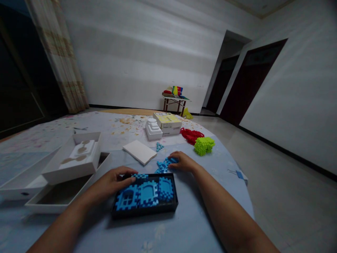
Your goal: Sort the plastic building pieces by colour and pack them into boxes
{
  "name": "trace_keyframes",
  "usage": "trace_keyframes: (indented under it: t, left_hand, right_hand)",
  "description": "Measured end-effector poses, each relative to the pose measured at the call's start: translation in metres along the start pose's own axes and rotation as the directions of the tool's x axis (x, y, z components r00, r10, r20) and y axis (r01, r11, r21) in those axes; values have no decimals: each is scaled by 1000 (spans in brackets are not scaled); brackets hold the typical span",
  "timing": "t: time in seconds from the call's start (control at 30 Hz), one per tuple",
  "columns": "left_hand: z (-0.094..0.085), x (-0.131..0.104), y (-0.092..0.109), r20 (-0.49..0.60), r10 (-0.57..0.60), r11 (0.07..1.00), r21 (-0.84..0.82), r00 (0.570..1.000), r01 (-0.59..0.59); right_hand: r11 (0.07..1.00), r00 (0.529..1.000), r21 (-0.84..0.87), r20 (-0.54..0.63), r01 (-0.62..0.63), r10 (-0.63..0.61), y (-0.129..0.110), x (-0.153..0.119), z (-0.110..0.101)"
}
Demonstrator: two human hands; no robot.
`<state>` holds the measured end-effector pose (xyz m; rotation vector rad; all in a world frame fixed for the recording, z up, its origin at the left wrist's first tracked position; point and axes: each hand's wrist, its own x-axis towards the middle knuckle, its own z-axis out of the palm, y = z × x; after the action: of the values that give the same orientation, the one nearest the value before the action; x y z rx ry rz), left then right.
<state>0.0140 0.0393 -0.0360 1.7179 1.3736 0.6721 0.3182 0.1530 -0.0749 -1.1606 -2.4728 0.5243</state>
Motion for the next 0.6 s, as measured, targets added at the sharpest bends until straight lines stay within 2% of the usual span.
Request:
trace_keyframes:
  t: [0.27,0.43,0.6]
  left_hand:
    - [-4,1,2,-94,98,991,100,991,-89]
    - [-13,-1,3,-85,129,972,208,988,-109]
    - [-13,-2,3,-59,166,945,296,984,-141]
  right_hand:
    - [1000,1000,7,-7,-19,19,-2,-1,0]
    - [1000,1000,15,0,-10,10,-4,-1,-2]
    - [1000,1000,22,2,9,-9,-3,-1,-2]
